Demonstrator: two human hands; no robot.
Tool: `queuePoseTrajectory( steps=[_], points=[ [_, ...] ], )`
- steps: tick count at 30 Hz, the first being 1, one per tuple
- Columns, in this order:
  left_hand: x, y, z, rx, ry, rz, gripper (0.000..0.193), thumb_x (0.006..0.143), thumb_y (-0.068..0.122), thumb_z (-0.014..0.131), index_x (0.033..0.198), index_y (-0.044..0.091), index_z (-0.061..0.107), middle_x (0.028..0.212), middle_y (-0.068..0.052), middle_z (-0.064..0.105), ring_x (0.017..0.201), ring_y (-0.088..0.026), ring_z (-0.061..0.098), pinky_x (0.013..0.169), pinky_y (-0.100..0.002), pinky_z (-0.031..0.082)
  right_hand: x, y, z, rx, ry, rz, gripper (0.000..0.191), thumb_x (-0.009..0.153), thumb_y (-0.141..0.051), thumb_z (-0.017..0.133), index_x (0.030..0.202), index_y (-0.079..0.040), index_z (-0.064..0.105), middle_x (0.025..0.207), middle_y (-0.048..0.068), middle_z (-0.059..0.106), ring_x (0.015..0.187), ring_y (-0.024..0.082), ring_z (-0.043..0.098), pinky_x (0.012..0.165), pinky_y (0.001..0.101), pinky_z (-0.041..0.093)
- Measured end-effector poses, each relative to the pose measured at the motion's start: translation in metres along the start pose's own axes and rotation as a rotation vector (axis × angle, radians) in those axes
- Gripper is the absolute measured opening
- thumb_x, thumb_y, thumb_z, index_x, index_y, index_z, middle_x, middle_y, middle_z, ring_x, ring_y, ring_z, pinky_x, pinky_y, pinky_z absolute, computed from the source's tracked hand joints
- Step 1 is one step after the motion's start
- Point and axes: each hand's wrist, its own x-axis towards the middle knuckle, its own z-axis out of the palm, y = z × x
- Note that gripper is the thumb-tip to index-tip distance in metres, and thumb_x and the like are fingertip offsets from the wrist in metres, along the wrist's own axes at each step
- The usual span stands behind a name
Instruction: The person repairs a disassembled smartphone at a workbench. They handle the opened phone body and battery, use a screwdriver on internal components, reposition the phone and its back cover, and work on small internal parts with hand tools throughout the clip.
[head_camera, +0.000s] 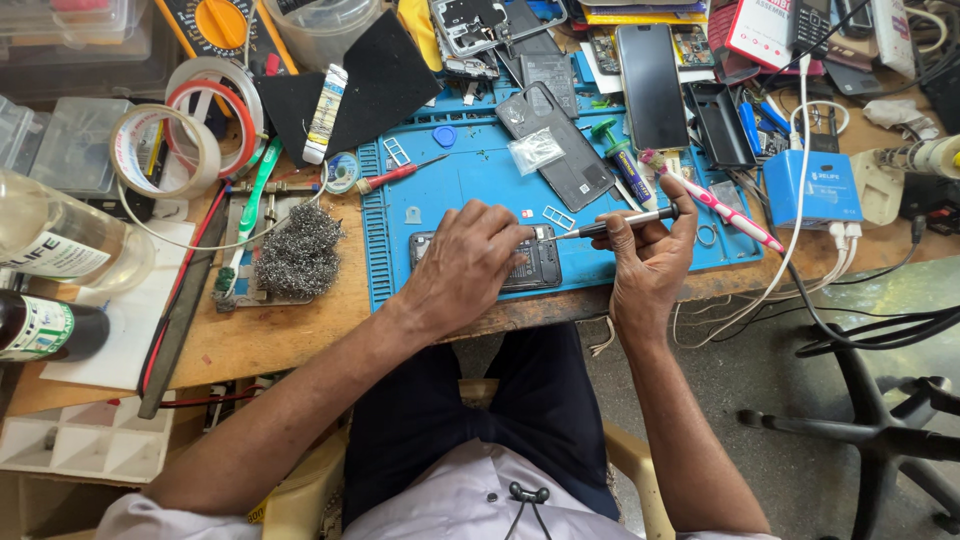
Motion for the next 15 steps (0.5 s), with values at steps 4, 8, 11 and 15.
queuePoseTrajectory(
  steps=[4,8,11,15],
  points=[
    [0.016,0.000,0.005,-0.067,0.013,-0.037,0.017,0.088,0.018,0.076,0.102,0.008,0.073,0.095,-0.003,0.064,0.092,-0.022,0.056,0.083,-0.040,0.045,0.000,0.002,-0.002,-0.027,-0.003,-0.033,0.066,0.105,-0.008,0.073,0.157,-0.005,0.033,0.105,0.012,0.073,0.094,0.015,0.072,0.084,0.0306,0.063],
    [0.023,0.001,0.012,-0.045,0.044,-0.064,0.009,0.089,0.019,0.077,0.091,0.011,0.072,0.088,0.001,0.063,0.090,-0.020,0.057,0.083,-0.039,0.047,0.001,0.004,-0.005,-0.008,-0.009,-0.027,0.067,0.103,-0.008,0.072,0.156,-0.006,0.031,0.105,0.013,0.074,0.096,0.015,0.073,0.084,0.0314,0.064],
    [0.025,-0.002,0.014,-0.079,0.077,-0.086,0.011,0.090,0.018,0.077,0.091,0.008,0.072,0.086,-0.001,0.064,0.086,-0.022,0.057,0.080,-0.039,0.046,0.000,0.006,-0.007,-0.004,0.029,-0.034,0.066,0.104,-0.007,0.073,0.156,-0.006,0.032,0.109,0.015,0.075,0.096,0.017,0.073,0.087,0.0328,0.064],
    [0.027,-0.007,0.010,-0.217,0.095,-0.142,0.009,0.092,0.017,0.075,0.093,0.008,0.074,0.085,-0.001,0.067,0.086,-0.021,0.057,0.081,-0.039,0.048,-0.002,0.010,-0.009,0.044,0.049,-0.102,0.069,0.104,-0.008,0.074,0.157,-0.007,0.030,0.113,0.016,0.074,0.099,0.019,0.074,0.093,0.0346,0.064]
  ],
)
